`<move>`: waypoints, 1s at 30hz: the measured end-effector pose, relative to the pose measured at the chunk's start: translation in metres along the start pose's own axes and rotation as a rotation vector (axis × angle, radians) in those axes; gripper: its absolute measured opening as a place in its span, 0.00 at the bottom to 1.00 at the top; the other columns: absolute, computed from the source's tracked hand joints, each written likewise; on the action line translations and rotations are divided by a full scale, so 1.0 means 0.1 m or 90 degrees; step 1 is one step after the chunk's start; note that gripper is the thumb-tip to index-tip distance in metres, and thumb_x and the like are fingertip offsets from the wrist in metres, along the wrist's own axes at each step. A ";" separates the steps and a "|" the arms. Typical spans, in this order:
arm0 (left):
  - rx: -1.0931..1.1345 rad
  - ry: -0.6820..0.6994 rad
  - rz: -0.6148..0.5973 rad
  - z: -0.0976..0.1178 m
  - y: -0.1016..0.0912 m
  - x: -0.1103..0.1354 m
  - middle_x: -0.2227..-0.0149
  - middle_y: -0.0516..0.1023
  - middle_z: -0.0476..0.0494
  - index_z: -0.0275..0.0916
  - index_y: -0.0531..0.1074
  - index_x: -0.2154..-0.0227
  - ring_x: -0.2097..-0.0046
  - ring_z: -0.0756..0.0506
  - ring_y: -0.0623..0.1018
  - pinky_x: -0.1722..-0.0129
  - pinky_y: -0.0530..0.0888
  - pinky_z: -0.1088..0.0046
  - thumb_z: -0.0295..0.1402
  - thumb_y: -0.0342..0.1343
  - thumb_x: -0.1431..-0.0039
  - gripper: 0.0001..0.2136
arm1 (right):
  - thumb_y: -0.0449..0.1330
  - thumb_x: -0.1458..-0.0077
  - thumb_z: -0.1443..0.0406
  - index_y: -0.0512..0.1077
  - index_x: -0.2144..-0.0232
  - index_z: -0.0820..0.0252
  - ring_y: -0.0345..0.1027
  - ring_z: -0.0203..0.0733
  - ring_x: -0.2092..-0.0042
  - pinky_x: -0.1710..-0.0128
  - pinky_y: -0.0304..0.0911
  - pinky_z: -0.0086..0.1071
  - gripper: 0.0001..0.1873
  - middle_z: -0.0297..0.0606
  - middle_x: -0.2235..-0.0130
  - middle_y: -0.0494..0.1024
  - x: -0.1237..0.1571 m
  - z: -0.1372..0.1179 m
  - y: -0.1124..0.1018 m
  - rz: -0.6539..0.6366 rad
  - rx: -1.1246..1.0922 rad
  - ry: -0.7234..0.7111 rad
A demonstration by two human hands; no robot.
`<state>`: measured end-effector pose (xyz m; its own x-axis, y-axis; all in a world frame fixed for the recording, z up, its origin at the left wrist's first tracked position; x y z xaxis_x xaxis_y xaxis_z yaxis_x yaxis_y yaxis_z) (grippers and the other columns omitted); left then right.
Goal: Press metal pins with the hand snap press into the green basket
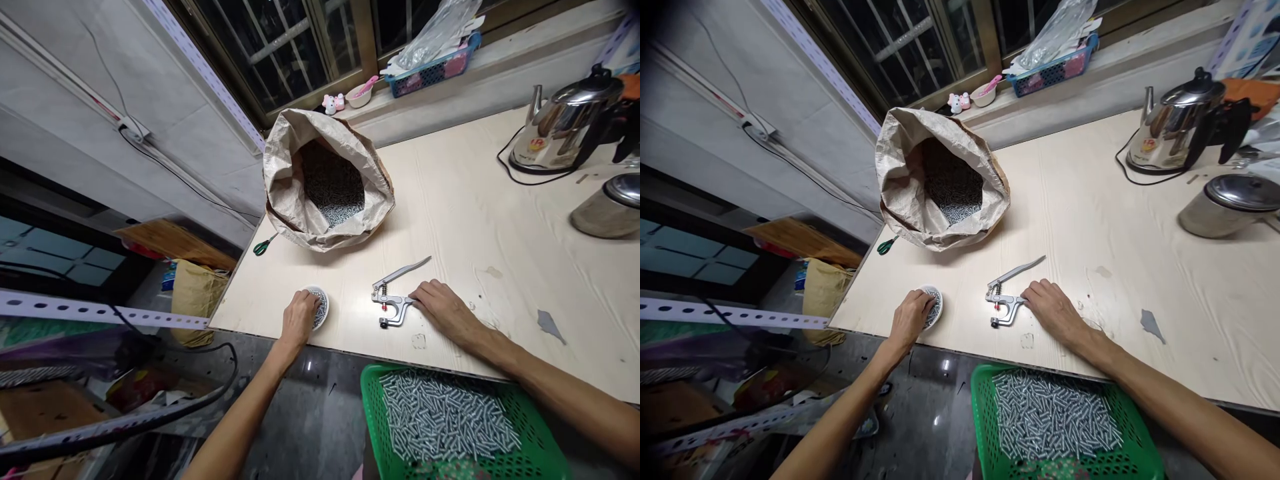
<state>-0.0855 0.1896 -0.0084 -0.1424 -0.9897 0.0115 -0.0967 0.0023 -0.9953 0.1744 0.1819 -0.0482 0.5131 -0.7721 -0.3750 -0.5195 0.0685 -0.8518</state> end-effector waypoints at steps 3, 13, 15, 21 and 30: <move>0.034 0.000 0.032 -0.05 -0.04 0.00 0.66 0.74 0.40 0.37 0.72 0.70 0.59 0.42 0.73 0.64 0.70 0.70 0.28 0.48 0.38 0.08 | 0.46 0.36 0.68 0.68 0.66 0.61 0.60 0.44 0.65 0.66 0.56 0.36 0.11 0.40 0.68 0.70 0.00 -0.03 -0.03 0.013 0.026 -0.009; 0.574 -0.144 0.032 0.53 -0.24 0.22 0.68 0.79 0.45 0.37 0.77 0.64 0.72 0.49 0.74 0.70 0.71 0.74 0.39 0.55 0.45 0.12 | 0.46 0.35 0.61 0.65 0.64 0.58 0.66 0.40 0.71 0.74 0.56 0.33 0.11 0.39 0.69 0.74 -0.01 0.12 0.02 -0.080 -0.105 0.174; 0.654 -0.180 -0.012 0.70 -0.09 0.19 0.68 0.79 0.44 0.36 0.77 0.62 0.73 0.50 0.73 0.71 0.71 0.75 0.40 0.56 0.47 0.15 | 0.45 0.35 0.57 0.65 0.68 0.57 0.65 0.39 0.74 0.76 0.53 0.33 0.14 0.36 0.72 0.73 -0.03 0.16 0.04 -0.111 -0.126 0.208; 0.825 -0.273 -0.089 0.84 0.33 0.06 0.78 0.75 0.48 0.32 0.76 0.72 0.76 0.51 0.71 0.74 0.69 0.76 0.43 0.61 0.55 0.16 | 0.44 0.34 0.59 0.64 0.67 0.56 0.67 0.39 0.67 0.70 0.58 0.32 0.13 0.36 0.67 0.73 -0.02 0.11 -0.05 -0.092 -0.172 0.196; 0.884 -0.283 -0.039 0.95 0.49 0.16 0.68 0.79 0.42 0.33 0.76 0.68 0.67 0.47 0.75 0.66 0.70 0.74 0.44 0.62 0.55 0.18 | 0.45 0.34 0.60 0.66 0.64 0.57 0.67 0.41 0.64 0.65 0.61 0.35 0.13 0.38 0.66 0.72 0.05 -0.02 -0.19 -0.016 -0.162 0.153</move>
Point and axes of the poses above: each hand's wrist, its own x-axis away from the middle knuckle, its own y-axis out of the palm, z = x × y, the point moved 10 cm from there along -x, towards the middle knuckle
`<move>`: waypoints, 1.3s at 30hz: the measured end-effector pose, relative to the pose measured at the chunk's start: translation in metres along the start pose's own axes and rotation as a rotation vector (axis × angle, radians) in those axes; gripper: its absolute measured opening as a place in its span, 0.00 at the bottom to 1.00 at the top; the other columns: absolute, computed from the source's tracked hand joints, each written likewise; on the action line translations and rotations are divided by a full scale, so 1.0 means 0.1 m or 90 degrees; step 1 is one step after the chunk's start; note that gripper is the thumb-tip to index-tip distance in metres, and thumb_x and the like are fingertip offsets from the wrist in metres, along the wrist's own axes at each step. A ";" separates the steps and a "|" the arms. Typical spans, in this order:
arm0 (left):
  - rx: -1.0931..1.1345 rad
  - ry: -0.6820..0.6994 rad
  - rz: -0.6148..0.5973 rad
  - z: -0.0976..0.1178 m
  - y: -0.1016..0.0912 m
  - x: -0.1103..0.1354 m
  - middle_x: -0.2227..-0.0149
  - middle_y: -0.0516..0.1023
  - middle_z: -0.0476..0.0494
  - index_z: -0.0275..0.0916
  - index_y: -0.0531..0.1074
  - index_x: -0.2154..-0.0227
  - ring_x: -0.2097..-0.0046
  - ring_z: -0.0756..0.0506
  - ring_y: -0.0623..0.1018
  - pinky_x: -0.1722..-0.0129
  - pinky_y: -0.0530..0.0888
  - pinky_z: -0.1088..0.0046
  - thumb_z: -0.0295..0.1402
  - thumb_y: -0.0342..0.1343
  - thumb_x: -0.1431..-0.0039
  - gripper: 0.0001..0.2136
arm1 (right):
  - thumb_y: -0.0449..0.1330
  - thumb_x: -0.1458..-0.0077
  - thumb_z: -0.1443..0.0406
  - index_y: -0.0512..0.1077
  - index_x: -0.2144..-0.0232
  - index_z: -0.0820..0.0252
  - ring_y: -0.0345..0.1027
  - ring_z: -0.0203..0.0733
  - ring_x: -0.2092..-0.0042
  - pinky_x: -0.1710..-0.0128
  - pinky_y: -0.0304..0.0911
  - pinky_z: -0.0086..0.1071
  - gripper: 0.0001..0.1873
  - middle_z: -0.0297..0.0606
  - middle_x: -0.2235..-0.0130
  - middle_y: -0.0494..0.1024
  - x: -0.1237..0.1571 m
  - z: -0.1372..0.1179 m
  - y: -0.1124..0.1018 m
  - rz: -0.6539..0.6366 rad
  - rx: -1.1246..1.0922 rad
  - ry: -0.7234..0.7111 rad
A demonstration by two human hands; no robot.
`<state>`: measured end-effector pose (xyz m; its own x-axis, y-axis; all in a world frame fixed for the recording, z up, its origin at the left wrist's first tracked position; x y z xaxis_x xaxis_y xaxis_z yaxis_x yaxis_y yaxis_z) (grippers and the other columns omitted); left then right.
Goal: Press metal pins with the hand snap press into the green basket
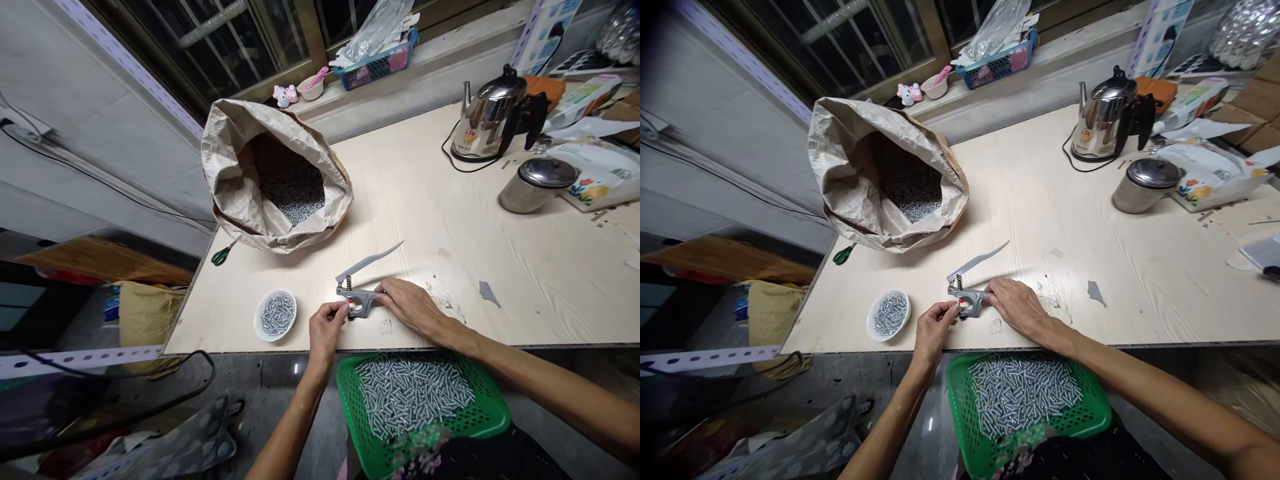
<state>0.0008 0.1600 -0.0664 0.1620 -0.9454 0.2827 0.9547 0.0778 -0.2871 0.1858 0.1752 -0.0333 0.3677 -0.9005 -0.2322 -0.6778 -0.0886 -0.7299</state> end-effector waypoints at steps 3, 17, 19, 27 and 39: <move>-0.013 0.007 0.011 -0.02 0.00 0.00 0.68 0.79 0.42 0.33 0.76 0.68 0.66 0.47 0.75 0.65 0.71 0.73 0.43 0.62 0.54 0.17 | 0.45 0.34 0.60 0.66 0.64 0.57 0.67 0.41 0.65 0.66 0.60 0.35 0.12 0.38 0.66 0.73 0.00 0.00 0.00 0.004 0.010 -0.007; -0.193 0.071 -0.010 0.05 0.03 -0.06 0.72 0.76 0.44 0.35 0.76 0.73 0.71 0.49 0.74 0.71 0.70 0.76 0.41 0.57 0.50 0.13 | 0.48 0.35 0.62 0.65 0.65 0.58 0.67 0.41 0.64 0.66 0.56 0.35 0.09 0.37 0.65 0.75 -0.01 0.10 0.13 -0.051 0.069 0.038; -0.191 0.020 -0.049 -0.05 0.05 -0.12 0.75 0.75 0.46 0.34 0.75 0.74 0.75 0.50 0.71 0.75 0.68 0.77 0.41 0.57 0.51 0.13 | 0.47 0.35 0.62 0.65 0.66 0.57 0.66 0.41 0.65 0.66 0.55 0.35 0.10 0.37 0.65 0.75 -0.01 0.11 0.16 -0.062 0.084 0.029; -0.228 -0.137 -0.199 -0.18 0.18 -0.20 0.88 0.66 0.52 0.35 0.71 0.84 0.84 0.54 0.64 0.81 0.64 0.80 0.36 0.58 0.54 0.10 | 0.47 0.35 0.62 0.66 0.67 0.57 0.62 0.42 0.65 0.67 0.53 0.35 0.11 0.37 0.68 0.72 -0.02 0.05 0.20 -0.051 0.167 -0.053; -0.196 -0.188 -0.188 -0.09 0.19 -0.14 0.85 0.69 0.51 0.33 0.72 0.81 0.83 0.54 0.68 0.81 0.66 0.80 0.31 0.60 0.53 0.08 | 0.65 0.50 0.52 0.57 0.43 0.58 0.44 0.60 0.38 0.46 0.50 0.53 0.37 0.51 0.38 0.55 -0.12 0.02 -0.07 -0.055 0.197 -0.129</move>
Point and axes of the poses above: each hand's wrist, its own x-axis away from the middle knuckle, its own y-axis out of the palm, z = x × y, the point moved 10 cm from there along -x, towards the middle knuckle
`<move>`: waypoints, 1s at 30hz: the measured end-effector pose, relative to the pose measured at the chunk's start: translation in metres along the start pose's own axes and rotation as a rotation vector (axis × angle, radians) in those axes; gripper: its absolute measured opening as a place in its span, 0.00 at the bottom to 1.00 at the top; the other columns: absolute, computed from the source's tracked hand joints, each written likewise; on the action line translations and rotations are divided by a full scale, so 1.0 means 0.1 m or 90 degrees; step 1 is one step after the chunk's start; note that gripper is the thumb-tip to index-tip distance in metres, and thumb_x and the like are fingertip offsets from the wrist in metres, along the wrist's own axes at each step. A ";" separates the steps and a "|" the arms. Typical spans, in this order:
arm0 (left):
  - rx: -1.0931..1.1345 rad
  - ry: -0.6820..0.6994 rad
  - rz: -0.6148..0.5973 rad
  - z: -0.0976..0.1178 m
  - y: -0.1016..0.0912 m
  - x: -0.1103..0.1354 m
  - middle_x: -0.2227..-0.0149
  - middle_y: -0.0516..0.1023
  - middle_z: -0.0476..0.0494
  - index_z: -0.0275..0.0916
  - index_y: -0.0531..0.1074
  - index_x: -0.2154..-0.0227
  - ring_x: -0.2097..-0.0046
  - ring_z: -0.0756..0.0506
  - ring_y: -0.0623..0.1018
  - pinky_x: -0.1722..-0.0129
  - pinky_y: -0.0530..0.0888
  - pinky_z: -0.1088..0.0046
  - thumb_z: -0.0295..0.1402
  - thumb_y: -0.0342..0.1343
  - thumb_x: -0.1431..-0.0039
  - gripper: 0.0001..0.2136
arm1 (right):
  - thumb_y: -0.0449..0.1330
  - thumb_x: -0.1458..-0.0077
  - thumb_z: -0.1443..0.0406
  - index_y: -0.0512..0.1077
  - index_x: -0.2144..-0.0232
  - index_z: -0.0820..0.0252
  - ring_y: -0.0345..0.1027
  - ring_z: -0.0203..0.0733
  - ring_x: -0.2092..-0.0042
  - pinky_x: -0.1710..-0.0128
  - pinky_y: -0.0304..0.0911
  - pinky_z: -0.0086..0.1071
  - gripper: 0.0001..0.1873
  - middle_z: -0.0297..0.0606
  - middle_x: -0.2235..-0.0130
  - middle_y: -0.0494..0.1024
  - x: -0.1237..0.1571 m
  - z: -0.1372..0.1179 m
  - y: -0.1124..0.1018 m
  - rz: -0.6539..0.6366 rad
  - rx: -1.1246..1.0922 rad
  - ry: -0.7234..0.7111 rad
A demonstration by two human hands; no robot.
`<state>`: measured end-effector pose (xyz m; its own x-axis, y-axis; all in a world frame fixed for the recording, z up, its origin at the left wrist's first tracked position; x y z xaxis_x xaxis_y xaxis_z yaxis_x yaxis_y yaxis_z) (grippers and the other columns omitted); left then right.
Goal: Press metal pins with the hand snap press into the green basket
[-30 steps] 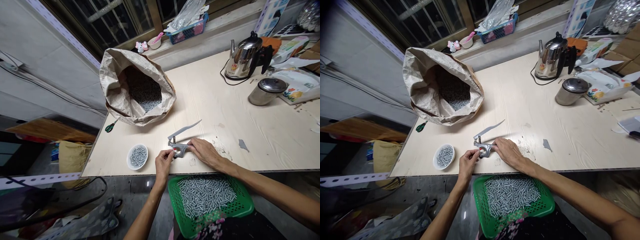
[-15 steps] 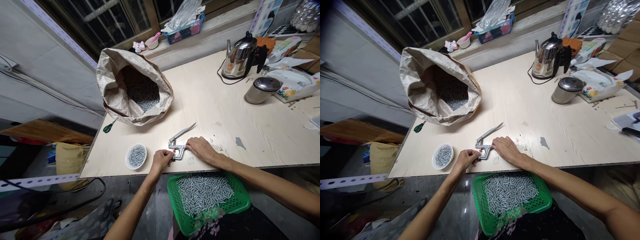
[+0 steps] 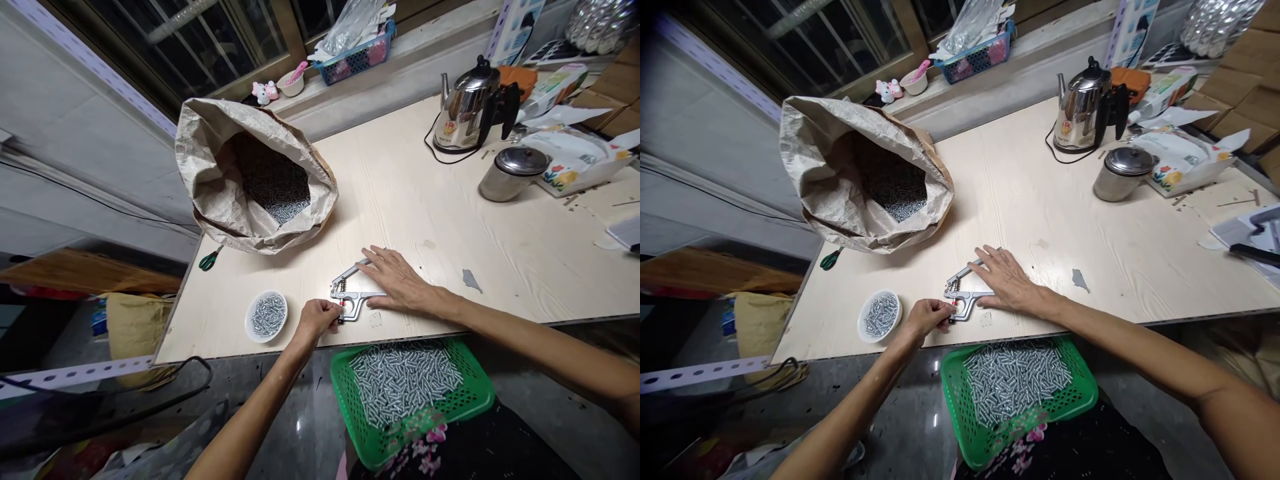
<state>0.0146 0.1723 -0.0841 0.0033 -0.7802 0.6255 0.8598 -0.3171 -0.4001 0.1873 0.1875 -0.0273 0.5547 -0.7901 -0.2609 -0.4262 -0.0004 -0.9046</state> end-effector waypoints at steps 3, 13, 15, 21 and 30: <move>-0.002 -0.011 0.003 -0.02 0.00 0.00 0.85 0.70 0.52 0.33 0.72 0.80 0.83 0.54 0.68 0.80 0.67 0.79 0.32 0.61 0.53 0.08 | 0.67 0.55 0.48 0.57 0.43 0.61 0.47 0.61 0.40 0.44 0.46 0.57 0.43 0.53 0.42 0.60 -0.07 0.09 0.05 -0.057 0.019 -0.003; -0.124 0.005 0.012 -0.05 -0.02 0.02 0.82 0.71 0.50 0.34 0.71 0.79 0.80 0.50 0.72 0.76 0.70 0.75 0.35 0.56 0.47 0.10 | 0.69 0.54 0.54 0.62 0.46 0.62 0.59 0.53 0.54 0.53 0.54 0.45 0.36 0.47 0.54 0.70 -0.15 0.00 0.01 -0.107 0.027 -0.003; -0.244 0.079 0.087 0.07 -0.07 0.10 0.77 0.74 0.45 0.34 0.71 0.75 0.73 0.46 0.75 0.71 0.72 0.70 0.36 0.55 0.45 0.10 | 0.68 0.53 0.56 0.61 0.46 0.62 0.59 0.52 0.54 0.54 0.55 0.43 0.35 0.46 0.55 0.70 -0.14 -0.01 0.02 -0.111 0.026 0.000; -0.527 0.525 0.185 0.78 0.36 0.40 0.43 0.66 0.35 0.38 0.61 0.46 0.42 0.37 0.65 0.47 0.67 0.56 0.36 0.60 0.47 0.26 | 0.68 0.51 0.58 0.60 0.46 0.63 0.60 0.51 0.55 0.59 0.58 0.40 0.35 0.45 0.56 0.70 -0.10 -0.07 0.07 -0.094 0.025 -0.005; -0.662 0.505 0.037 0.94 0.66 0.11 0.53 0.70 0.39 0.36 0.63 0.49 0.52 0.40 0.68 0.53 0.69 0.61 0.37 0.56 0.43 0.20 | 0.70 0.56 0.60 0.70 0.61 0.65 0.62 0.48 0.58 0.63 0.60 0.36 0.22 0.44 0.60 0.71 -0.04 0.09 0.05 -0.144 0.062 0.041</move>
Point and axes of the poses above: each hand's wrist, its own x-axis away from the middle knuckle, its own y-axis out of the palm, z = x × y, the point moved 10 cm from there along -x, towards the middle knuckle
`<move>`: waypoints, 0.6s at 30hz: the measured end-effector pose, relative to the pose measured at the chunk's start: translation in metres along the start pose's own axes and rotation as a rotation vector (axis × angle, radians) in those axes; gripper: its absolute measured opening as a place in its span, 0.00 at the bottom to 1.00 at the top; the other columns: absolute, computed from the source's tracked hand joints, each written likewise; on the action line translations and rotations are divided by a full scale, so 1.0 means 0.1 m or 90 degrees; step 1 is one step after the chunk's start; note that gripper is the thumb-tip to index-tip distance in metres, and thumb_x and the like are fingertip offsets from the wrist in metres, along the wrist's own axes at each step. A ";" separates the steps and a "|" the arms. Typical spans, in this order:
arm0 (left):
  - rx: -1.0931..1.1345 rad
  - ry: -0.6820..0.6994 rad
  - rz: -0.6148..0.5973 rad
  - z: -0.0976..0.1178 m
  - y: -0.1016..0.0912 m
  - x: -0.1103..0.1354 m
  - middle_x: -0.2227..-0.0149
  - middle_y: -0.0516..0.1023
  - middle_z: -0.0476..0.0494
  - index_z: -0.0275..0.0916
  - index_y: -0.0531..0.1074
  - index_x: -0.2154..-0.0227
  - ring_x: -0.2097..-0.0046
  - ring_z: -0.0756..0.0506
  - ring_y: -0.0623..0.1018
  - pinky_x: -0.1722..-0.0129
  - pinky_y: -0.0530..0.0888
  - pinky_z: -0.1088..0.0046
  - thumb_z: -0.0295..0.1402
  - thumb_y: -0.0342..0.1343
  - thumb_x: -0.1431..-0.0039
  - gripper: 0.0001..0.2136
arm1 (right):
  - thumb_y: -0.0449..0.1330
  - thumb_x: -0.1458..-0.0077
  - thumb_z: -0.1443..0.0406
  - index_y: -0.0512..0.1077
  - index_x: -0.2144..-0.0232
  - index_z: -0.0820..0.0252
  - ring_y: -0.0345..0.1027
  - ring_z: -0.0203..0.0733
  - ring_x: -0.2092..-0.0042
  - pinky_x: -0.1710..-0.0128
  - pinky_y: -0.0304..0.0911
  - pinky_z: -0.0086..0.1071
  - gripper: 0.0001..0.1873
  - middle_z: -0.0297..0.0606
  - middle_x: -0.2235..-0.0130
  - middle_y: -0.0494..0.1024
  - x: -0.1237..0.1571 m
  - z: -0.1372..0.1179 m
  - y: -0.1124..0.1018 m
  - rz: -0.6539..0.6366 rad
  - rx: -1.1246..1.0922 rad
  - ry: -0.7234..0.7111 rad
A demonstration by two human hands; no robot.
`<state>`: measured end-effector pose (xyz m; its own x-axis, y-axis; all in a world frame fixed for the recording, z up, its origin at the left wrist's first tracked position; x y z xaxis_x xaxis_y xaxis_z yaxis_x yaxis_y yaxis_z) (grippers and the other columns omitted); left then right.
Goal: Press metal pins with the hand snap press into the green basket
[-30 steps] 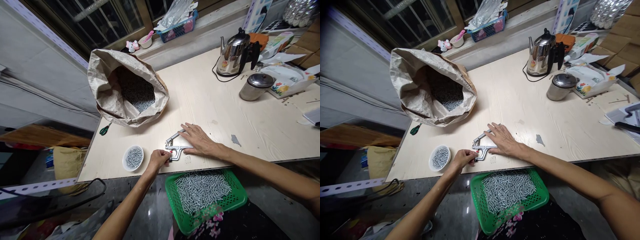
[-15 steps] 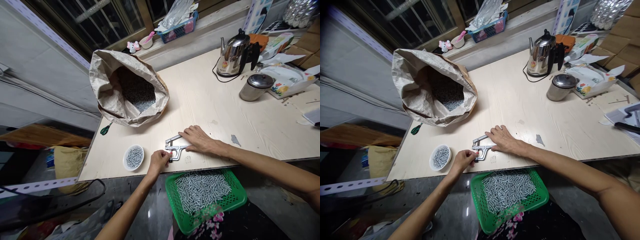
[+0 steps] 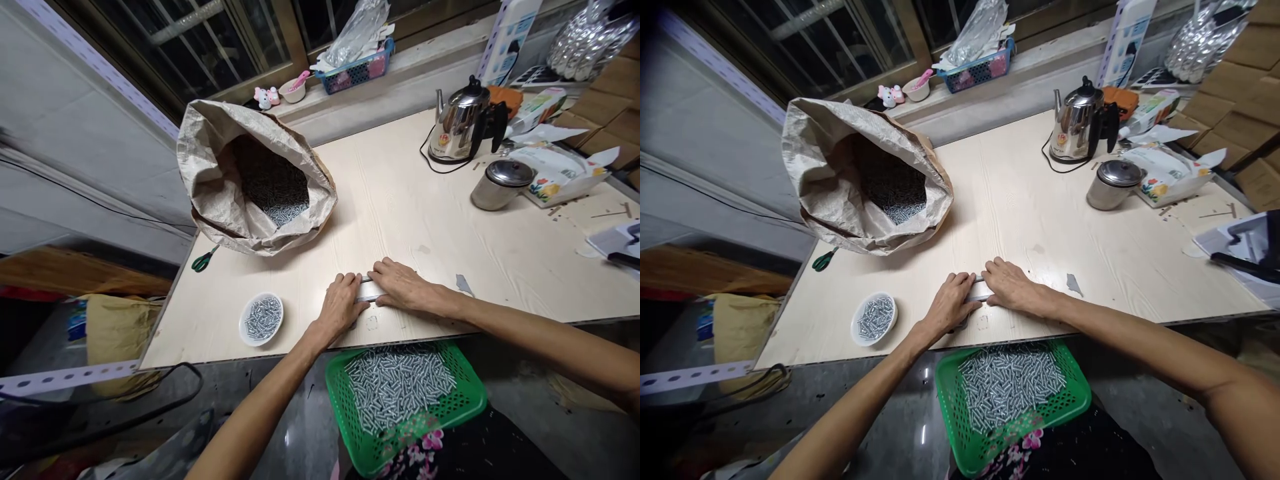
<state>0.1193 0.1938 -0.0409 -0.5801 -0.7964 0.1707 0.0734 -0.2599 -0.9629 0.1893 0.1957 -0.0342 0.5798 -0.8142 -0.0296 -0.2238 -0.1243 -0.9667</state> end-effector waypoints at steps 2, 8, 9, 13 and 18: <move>0.000 -0.027 0.002 0.01 -0.02 0.01 0.56 0.71 0.41 0.37 0.67 0.53 0.54 0.41 0.68 0.55 0.69 0.62 0.36 0.56 0.42 0.15 | 0.68 0.51 0.63 0.70 0.64 0.64 0.61 0.46 0.59 0.63 0.59 0.35 0.15 0.42 0.62 0.71 -0.02 -0.01 0.02 0.005 0.008 -0.009; 0.005 -0.082 0.020 -0.02 -0.06 0.02 0.61 0.74 0.43 0.38 0.71 0.63 0.56 0.42 0.70 0.57 0.70 0.63 0.33 0.53 0.40 0.06 | 0.57 0.40 0.66 0.69 0.70 0.62 0.60 0.42 0.64 0.66 0.56 0.34 0.06 0.40 0.67 0.71 -0.06 -0.07 0.13 0.008 0.001 -0.045; 0.005 -0.085 0.028 -0.02 -0.06 0.03 0.61 0.74 0.43 0.38 0.71 0.63 0.56 0.42 0.70 0.56 0.71 0.63 0.33 0.54 0.40 0.06 | 0.57 0.41 0.66 0.69 0.69 0.62 0.60 0.43 0.63 0.65 0.57 0.34 0.06 0.40 0.66 0.71 -0.05 -0.06 0.12 0.011 -0.002 -0.046; -0.001 -0.080 0.146 0.05 -0.05 0.16 0.48 0.71 0.36 0.36 0.67 0.51 0.46 0.39 0.68 0.49 0.70 0.58 0.30 0.54 0.41 0.15 | 0.64 0.47 0.58 0.69 0.60 0.62 0.60 0.46 0.59 0.62 0.59 0.36 0.16 0.44 0.59 0.70 -0.05 0.05 -0.04 0.021 -0.048 -0.061; -0.008 -0.005 0.263 0.43 0.14 0.41 0.37 0.58 0.34 0.36 0.61 0.45 0.35 0.36 0.54 0.41 0.64 0.51 0.27 0.51 0.39 0.19 | 0.55 0.39 0.63 0.70 0.61 0.61 0.61 0.44 0.61 0.63 0.58 0.34 0.08 0.43 0.62 0.71 -0.12 0.22 -0.06 0.010 -0.074 -0.048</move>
<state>0.1313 0.1345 -0.0384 -0.4982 -0.8361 -0.2295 0.2894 0.0892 -0.9531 0.2005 0.2187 -0.0337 0.6320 -0.7720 -0.0672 -0.3195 -0.1806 -0.9302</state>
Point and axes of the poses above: each hand's wrist, its own x-axis away from the middle knuckle, its own y-axis out of the palm, z = x × y, the point moved 10 cm from there along -x, towards the middle knuckle
